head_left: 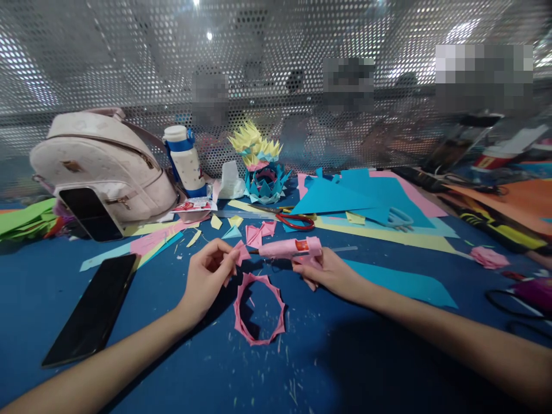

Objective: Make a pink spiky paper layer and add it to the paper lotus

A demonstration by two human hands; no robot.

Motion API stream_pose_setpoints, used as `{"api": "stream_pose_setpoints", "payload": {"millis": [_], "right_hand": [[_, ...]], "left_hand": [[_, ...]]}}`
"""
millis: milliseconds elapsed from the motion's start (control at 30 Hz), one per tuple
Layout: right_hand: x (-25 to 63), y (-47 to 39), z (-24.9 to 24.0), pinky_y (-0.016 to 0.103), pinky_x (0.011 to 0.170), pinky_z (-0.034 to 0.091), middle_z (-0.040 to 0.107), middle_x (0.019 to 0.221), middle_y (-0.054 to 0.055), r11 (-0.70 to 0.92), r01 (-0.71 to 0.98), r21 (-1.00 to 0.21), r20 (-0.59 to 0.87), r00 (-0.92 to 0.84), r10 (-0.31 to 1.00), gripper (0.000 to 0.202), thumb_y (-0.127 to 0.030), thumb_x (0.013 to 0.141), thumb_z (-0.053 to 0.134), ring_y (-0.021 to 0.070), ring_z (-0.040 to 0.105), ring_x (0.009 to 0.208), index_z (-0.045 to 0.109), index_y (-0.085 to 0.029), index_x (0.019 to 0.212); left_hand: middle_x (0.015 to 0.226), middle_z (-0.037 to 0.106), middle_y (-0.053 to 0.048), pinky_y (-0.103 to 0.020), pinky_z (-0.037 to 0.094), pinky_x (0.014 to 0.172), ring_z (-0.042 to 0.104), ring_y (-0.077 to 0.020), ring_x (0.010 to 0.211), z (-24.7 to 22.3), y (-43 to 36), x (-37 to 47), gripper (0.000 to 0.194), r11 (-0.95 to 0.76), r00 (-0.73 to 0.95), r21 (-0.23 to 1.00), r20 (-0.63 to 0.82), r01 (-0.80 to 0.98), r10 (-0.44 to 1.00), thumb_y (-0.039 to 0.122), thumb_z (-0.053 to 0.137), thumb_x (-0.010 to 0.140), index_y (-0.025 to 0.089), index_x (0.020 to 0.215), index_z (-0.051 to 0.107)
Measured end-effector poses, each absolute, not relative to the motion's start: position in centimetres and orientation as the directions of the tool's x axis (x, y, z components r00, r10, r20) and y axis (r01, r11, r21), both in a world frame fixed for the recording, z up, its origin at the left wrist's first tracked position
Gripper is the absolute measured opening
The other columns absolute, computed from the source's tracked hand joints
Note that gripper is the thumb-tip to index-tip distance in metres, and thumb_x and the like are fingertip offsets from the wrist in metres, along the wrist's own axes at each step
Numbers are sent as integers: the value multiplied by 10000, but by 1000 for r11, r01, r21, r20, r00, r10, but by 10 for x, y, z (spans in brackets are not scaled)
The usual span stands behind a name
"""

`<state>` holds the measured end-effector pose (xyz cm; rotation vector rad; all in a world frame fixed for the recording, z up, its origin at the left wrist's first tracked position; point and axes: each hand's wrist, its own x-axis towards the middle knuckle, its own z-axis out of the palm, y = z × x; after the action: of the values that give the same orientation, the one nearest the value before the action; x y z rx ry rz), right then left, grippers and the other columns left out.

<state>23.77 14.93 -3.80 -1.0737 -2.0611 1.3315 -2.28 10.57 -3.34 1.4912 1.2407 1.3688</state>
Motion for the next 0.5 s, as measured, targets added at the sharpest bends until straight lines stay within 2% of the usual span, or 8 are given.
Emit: {"api": "stream_pose_setpoints", "payload": {"millis": [333,500], "right_hand": [[237,146,-35,243,504,402,543,491,-15,229,361,-904,-5,-544,839,385,-516,869,571,111,496,465,587,-149,756],[237,144,-37,246,517,408,556,497,-11,282,355,-891,67,-511,857,428,-555,864,550,114,496,468,609,-135,807]], "left_hand": [[532,535,47,-157,336,402,431,-48,402,-35,107,-24,271,-225,-31,963,232,146,972,373,625,886,172,724,544],[524,541,47,-157,328,400,432,-47,396,-35,105,-23,267,-254,-7,958,257,135,966,375,636,880,170,734,545]]}}
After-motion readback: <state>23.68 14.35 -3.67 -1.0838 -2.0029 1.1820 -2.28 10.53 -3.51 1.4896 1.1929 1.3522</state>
